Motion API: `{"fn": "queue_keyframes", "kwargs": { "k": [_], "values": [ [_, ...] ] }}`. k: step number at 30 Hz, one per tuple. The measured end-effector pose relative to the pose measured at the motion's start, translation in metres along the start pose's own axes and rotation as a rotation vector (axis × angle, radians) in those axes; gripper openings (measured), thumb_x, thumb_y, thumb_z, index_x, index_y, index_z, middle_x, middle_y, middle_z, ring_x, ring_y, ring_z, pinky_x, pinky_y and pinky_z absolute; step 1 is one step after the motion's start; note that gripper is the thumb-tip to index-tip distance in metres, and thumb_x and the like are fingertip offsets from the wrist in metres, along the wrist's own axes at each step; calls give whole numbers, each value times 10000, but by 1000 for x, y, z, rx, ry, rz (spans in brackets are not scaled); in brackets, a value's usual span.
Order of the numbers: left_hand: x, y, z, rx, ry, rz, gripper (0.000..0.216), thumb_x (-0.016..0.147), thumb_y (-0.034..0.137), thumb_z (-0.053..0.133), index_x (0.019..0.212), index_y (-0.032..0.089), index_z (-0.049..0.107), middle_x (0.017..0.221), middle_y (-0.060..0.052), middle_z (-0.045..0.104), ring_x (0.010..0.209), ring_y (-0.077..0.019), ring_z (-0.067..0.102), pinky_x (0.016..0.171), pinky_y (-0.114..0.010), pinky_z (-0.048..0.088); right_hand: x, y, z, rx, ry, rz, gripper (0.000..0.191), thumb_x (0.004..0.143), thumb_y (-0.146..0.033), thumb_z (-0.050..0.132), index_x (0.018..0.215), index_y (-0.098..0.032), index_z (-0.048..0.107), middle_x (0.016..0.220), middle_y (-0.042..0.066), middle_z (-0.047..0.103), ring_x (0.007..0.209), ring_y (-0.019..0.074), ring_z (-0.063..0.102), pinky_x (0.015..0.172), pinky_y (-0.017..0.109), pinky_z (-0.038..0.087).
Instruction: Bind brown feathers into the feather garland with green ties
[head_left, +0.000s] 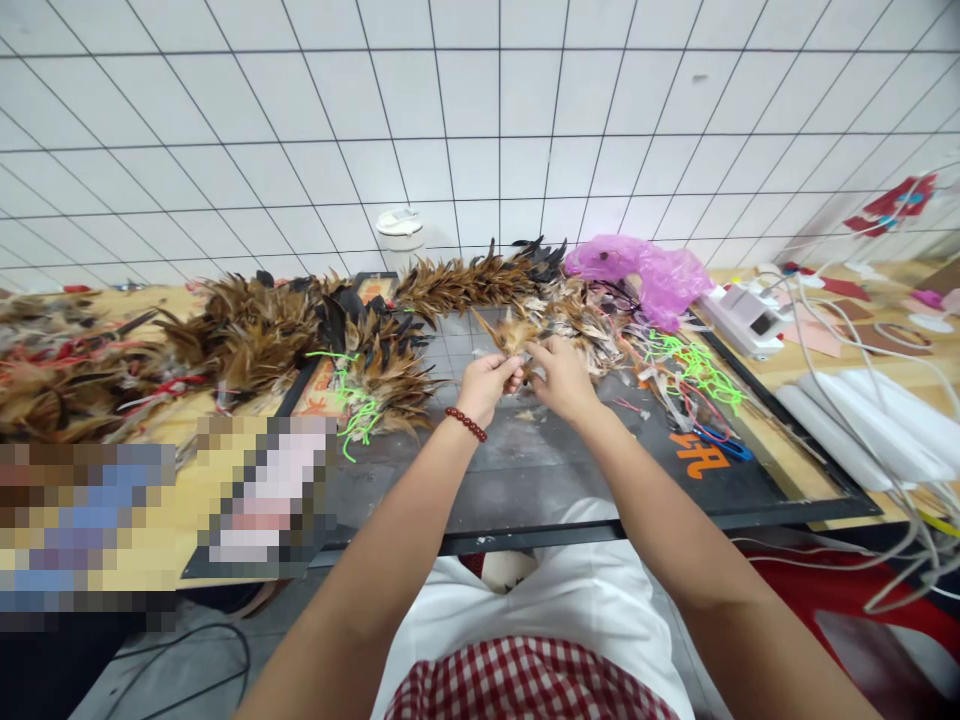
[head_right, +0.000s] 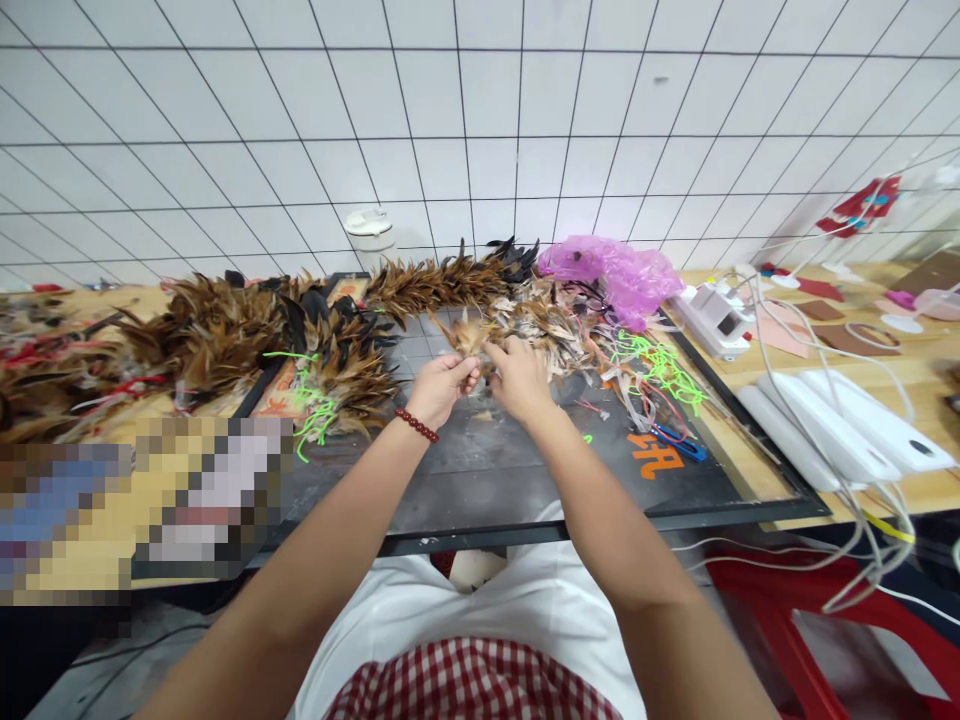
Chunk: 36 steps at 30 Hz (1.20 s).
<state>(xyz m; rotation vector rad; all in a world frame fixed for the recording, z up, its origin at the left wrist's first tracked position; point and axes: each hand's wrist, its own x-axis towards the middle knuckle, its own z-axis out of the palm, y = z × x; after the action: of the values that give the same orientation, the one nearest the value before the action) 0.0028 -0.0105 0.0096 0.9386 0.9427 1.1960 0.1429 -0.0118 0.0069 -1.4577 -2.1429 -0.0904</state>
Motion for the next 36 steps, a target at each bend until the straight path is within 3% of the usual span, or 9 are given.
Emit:
{"fn": "queue_keyframes", "kwargs": {
  "k": [4,9,12,18,23,29,33,36],
  "values": [
    [0,0,0,-5,-26,-4,189,662,242,719,637,104,592,561,2,562,469,-45,476,458,-178,365,4,5,7,182,-18,82,210,793,-167,476,826,-191,683,837,71,632,819,198,549,719,313,375],
    [3,2,-5,-12,122,5,150,685,225,702,699,96,625,636,-21,614,524,-57,537,495,-178,411,14,15,5,830,117,422,168,745,-324,586,717,-181,667,639,9,628,602,144,560,604,277,435],
    [2,4,-4,-20,126,-49,119,714,199,674,727,88,632,739,-64,661,587,-87,598,536,-202,457,15,12,1,1080,138,498,181,662,-355,662,707,-180,670,629,7,641,578,143,594,567,269,459],
    [-3,7,0,3,109,-123,114,722,188,674,744,91,619,750,-89,681,594,-116,626,549,-228,481,10,7,-1,786,174,313,112,675,-250,644,745,-182,700,687,11,689,648,152,634,660,280,491],
    [-2,4,0,90,113,-99,104,734,168,650,670,94,614,664,-70,659,542,-102,602,517,-219,470,8,7,4,747,174,251,110,696,-253,639,765,-198,704,752,6,710,706,152,650,711,279,498],
    [2,-6,2,357,69,-4,180,708,133,637,536,113,589,507,-20,582,415,-71,507,406,-180,382,9,4,6,766,169,262,91,688,-241,632,739,-189,686,715,-4,697,668,142,632,682,264,487],
    [5,-6,-1,256,192,46,170,711,161,628,555,125,572,495,2,558,398,-60,470,391,-175,357,11,16,5,714,205,318,153,736,-231,582,841,-167,674,748,19,684,662,146,611,661,264,477],
    [8,-1,-5,84,312,78,143,716,192,626,602,123,575,523,12,555,414,-51,465,401,-171,355,9,25,4,395,167,272,259,790,-150,495,979,-163,671,900,71,673,820,181,606,753,292,456]
  ]
}}
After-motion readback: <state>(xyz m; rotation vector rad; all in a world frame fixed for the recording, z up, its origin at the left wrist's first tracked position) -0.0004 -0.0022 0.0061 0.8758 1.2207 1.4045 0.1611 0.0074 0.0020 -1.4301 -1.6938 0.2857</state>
